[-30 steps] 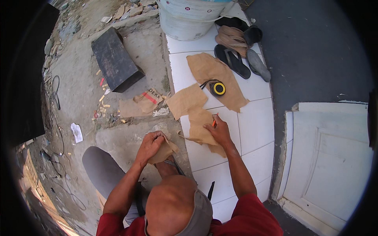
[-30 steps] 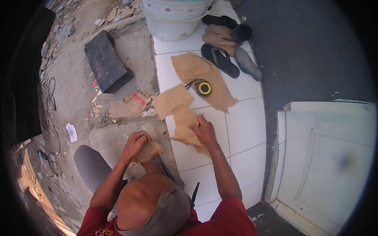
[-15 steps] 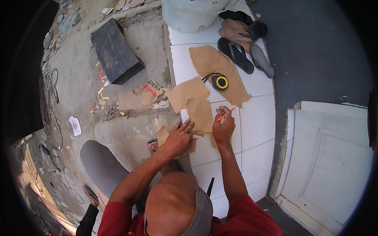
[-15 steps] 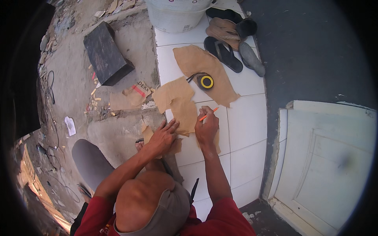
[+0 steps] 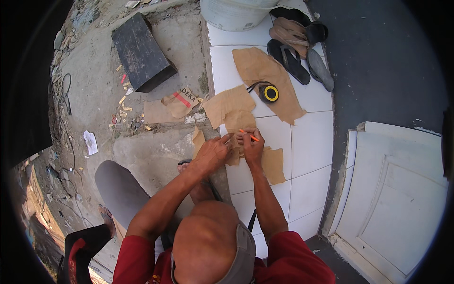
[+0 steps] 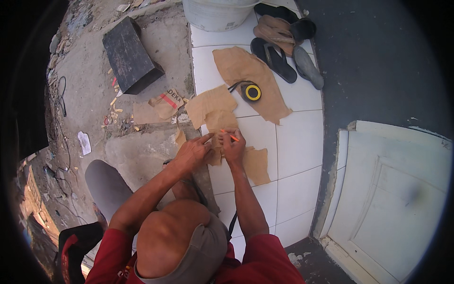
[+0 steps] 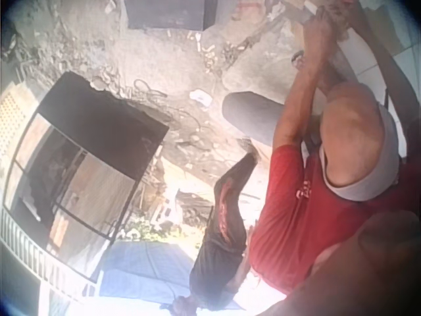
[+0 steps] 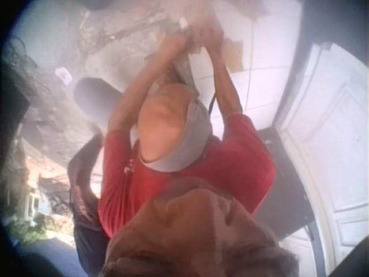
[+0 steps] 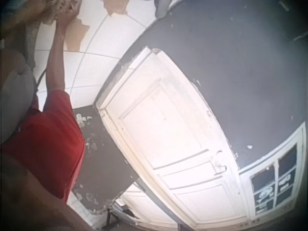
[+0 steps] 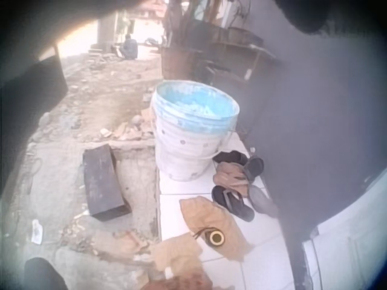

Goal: The person picks up a piece of cardboard from a construction site and carries it to a tiled area. They sit on the floor and use a utility knife to cut the cardboard into smaller pieces.

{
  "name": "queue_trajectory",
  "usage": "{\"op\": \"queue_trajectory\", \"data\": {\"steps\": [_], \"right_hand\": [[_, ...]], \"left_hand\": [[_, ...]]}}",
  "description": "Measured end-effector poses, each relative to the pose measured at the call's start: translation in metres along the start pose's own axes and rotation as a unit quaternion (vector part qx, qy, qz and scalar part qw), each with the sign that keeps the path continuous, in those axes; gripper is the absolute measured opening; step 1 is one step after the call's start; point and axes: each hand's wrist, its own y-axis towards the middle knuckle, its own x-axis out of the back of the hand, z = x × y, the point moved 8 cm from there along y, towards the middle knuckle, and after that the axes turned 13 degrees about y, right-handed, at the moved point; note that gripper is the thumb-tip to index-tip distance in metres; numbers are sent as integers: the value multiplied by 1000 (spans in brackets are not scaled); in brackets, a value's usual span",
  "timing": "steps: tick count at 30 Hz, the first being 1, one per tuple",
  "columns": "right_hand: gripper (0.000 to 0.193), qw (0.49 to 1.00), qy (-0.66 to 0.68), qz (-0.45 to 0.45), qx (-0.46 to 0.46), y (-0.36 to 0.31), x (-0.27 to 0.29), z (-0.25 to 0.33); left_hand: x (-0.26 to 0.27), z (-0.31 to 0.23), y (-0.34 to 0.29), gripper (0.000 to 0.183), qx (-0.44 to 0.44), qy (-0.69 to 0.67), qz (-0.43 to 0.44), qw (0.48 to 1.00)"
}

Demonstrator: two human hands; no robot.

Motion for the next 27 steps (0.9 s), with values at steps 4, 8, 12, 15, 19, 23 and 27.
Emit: {"op": "queue_trajectory", "data": {"steps": [4,8,12,15,19,23,27], "right_hand": [[13,999,-35,11,9,2,6,0],[11,996,-88,8,0,-7,9,5],[11,990,-111,-11,82,-7,2,9],[13,986,-145,-9,80,-15,2,3],[12,991,-123,-17,45,-12,7,1],[13,984,-152,-10,92,-12,6,6],[14,987,-139,-7,83,-11,4,4]], "left_hand": [[3,-2,11,22,-92,209,-79,970],[-17,-2,-4,25,-123,243,-117,955],[-21,-6,1,28,-107,222,-80,966],[-23,-1,0,29,-114,194,-113,968],[-23,4,3,28,-109,177,-110,972],[-22,2,1,28,-104,160,-105,976],[-22,4,-1,27,-97,136,-117,979]]}}
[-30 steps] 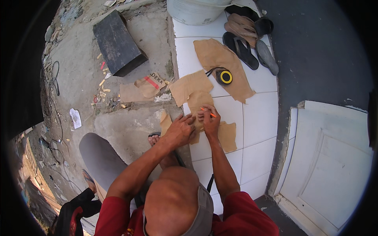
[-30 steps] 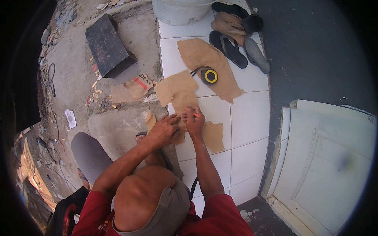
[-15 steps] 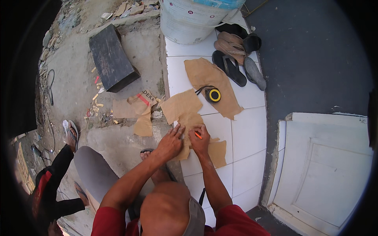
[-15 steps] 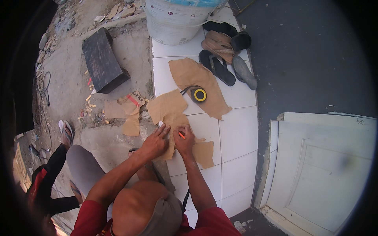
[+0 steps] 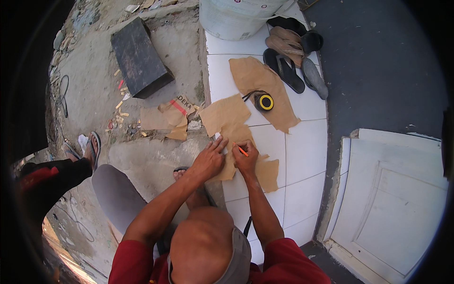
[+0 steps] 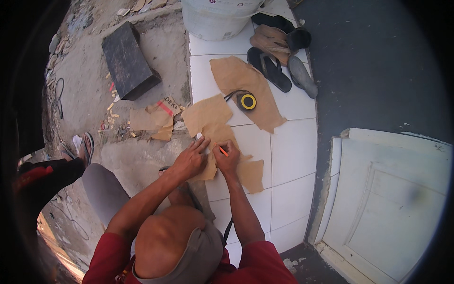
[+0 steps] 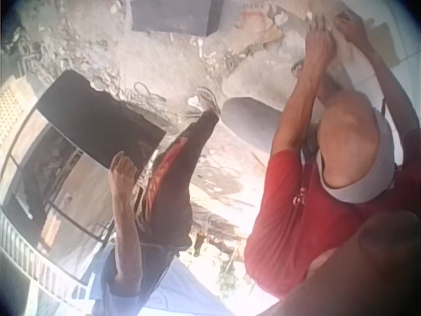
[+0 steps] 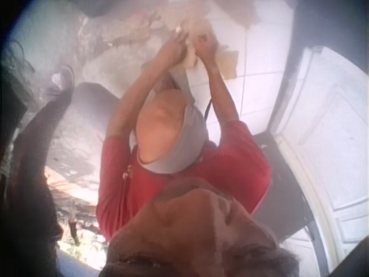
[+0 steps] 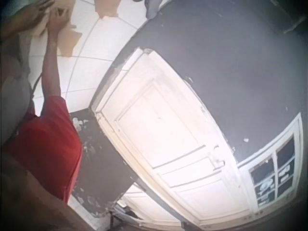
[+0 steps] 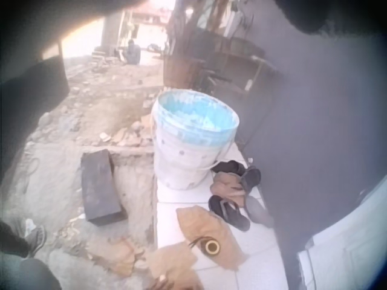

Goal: The person picks up a piece of cardboard from a construction site and carries it to a tiled area. They sit on the floor and use a utility knife to cut the cardboard into smaller pieces.

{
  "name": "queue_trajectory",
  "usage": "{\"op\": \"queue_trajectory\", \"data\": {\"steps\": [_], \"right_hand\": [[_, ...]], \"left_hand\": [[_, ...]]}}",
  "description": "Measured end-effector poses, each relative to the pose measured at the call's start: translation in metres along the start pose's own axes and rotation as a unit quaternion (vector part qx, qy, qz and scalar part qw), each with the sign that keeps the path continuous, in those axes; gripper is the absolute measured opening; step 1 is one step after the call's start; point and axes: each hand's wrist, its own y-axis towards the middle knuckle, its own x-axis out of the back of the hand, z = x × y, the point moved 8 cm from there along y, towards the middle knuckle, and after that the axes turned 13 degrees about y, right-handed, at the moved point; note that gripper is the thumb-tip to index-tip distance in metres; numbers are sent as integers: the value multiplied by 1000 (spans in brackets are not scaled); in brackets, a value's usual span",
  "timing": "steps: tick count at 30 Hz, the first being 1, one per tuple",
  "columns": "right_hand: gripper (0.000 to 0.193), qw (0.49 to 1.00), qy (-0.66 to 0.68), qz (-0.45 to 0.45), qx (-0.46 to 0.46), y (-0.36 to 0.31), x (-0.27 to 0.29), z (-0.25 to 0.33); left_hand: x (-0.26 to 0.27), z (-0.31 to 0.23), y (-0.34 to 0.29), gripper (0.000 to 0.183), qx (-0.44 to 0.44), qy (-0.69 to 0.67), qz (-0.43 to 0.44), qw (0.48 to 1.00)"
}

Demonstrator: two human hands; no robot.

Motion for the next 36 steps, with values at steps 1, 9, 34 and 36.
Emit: {"op": "queue_trajectory", "data": {"steps": [1,9,34,36], "right_hand": [[14,1000,-8,0,5,0,0,1],[17,998,19,17,-51,-2,-1,0],[16,999,-16,10,-35,5,-3,5],[17,998,-17,29,-48,6,-9,19]], "left_hand": [[0,1,0,28,0,1,0,1000],[-4,4,0,25,8,9,30,999],[-1,4,-1,29,13,-15,34,999],[0,6,-2,29,15,-4,21,1000]]}}
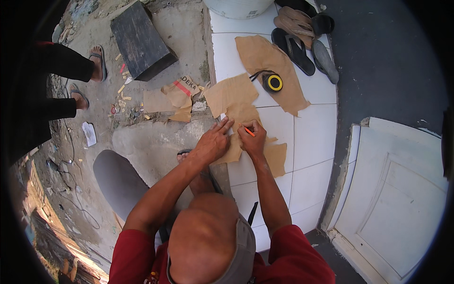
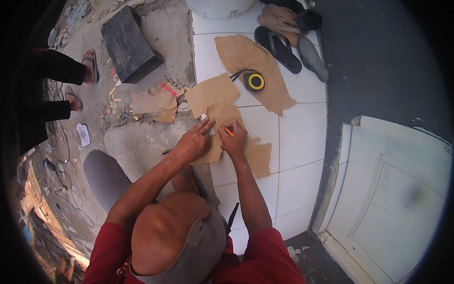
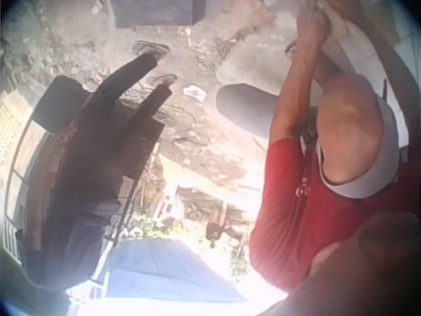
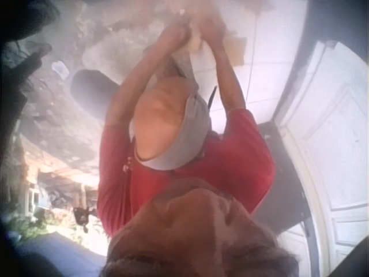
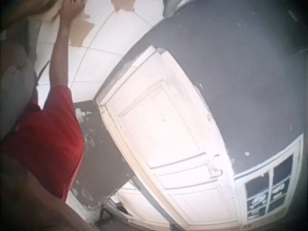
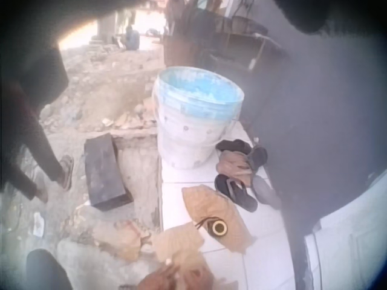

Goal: The person picks up a piece of cardboard from a construction site and carries it to a tiled area. They sit on the floor and use a utility knife to cut the cardboard into smaller pieces.

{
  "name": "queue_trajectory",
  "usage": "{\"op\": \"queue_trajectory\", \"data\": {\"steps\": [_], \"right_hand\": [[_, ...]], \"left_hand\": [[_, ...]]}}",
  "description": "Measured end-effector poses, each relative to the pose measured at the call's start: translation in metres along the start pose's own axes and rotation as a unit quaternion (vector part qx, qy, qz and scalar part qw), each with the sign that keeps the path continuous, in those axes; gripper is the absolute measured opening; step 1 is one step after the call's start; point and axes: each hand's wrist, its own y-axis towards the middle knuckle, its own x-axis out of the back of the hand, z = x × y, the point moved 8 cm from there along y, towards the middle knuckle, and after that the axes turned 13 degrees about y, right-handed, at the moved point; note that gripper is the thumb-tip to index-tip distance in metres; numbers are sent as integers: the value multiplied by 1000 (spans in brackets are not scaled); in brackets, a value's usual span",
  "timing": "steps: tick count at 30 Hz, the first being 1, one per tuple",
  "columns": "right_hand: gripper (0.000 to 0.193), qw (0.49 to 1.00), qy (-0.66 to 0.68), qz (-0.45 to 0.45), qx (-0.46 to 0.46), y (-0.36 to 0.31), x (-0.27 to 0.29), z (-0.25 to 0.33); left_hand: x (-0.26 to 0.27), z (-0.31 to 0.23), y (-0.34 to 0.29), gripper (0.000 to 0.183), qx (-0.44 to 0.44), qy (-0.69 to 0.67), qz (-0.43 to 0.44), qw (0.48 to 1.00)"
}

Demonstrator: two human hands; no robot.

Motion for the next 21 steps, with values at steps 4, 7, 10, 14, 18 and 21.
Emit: {"op": "queue_trajectory", "data": {"steps": [4,7,10,14,18,21], "right_hand": [[17,999,-18,20,26,-3,19,-23],[14,998,53,3,-34,-1,19,-32],[16,994,89,-14,-57,-1,19,-25],[15,993,103,-38,-35,6,14,-8],[15,997,74,-13,-26,8,15,-20],[15,998,65,-7,-12,9,19,-28]], "left_hand": [[-1,-4,6,27,-12,-3,11,1000],[-2,-2,3,25,-11,9,4,1000],[-5,-1,2,23,-6,4,-19,1000],[-5,0,2,22,-12,10,-12,1000],[-5,-1,2,22,-12,-2,-30,999],[-4,-3,3,22,-16,10,-28,999]]}}
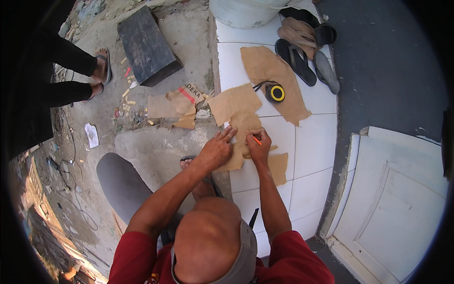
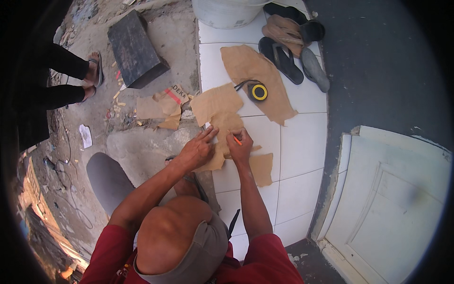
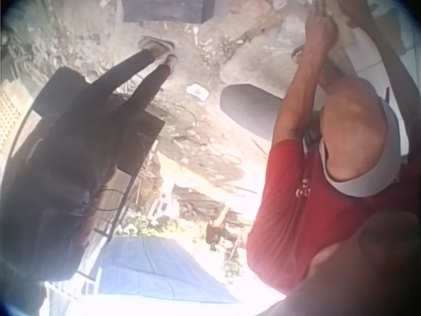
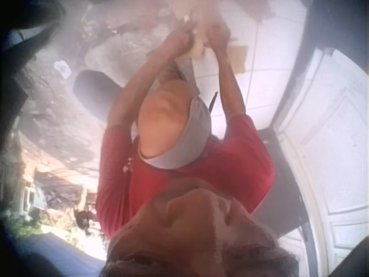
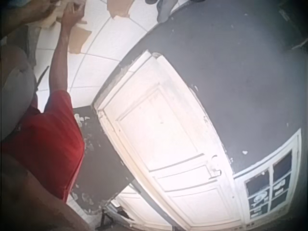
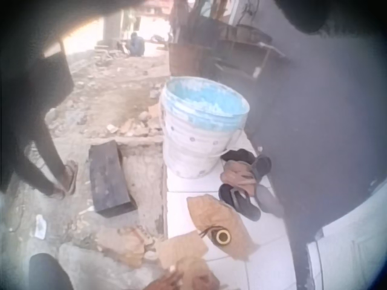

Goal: The person picks up a piece of cardboard from a construction site and carries it to a tiled area. They sit on the floor and use a utility knife to cut the cardboard into smaller pieces.

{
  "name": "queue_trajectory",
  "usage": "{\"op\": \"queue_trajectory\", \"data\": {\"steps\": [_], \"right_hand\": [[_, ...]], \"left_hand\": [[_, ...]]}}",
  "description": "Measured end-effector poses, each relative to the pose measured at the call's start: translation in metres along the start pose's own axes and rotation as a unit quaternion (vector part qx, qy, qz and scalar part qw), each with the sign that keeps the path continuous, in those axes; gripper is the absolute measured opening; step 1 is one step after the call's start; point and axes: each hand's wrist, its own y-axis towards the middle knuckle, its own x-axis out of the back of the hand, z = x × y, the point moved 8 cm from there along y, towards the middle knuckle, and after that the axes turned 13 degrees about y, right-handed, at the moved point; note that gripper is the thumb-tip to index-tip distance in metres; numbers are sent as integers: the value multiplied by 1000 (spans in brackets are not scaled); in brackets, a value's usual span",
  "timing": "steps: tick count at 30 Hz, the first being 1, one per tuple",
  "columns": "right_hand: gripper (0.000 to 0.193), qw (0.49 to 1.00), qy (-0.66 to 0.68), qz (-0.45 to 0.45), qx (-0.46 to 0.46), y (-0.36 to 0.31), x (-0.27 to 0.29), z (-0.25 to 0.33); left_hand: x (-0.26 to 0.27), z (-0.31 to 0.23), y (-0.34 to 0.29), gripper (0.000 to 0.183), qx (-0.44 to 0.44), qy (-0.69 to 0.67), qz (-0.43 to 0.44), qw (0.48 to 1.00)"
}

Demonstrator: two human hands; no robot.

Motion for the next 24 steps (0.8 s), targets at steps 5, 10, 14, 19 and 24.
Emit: {"op": "queue_trajectory", "data": {"steps": [5,10,14,19,24], "right_hand": [[13,998,58,-17,1,-2,-8,7],[12,999,50,-1,-2,0,-1,-2],[12,1000,25,-1,7,1,2,-6],[13,999,36,-8,15,-1,1,-6],[15,998,46,-19,37,-4,1,-3]], "left_hand": [[-2,3,-3,22,0,14,15,1000],[0,0,0,27,0,-15,20,1000],[2,0,1,28,10,-34,24,999],[-1,3,-2,28,12,-29,28,999],[0,1,-2,28,8,-19,38,999]]}}
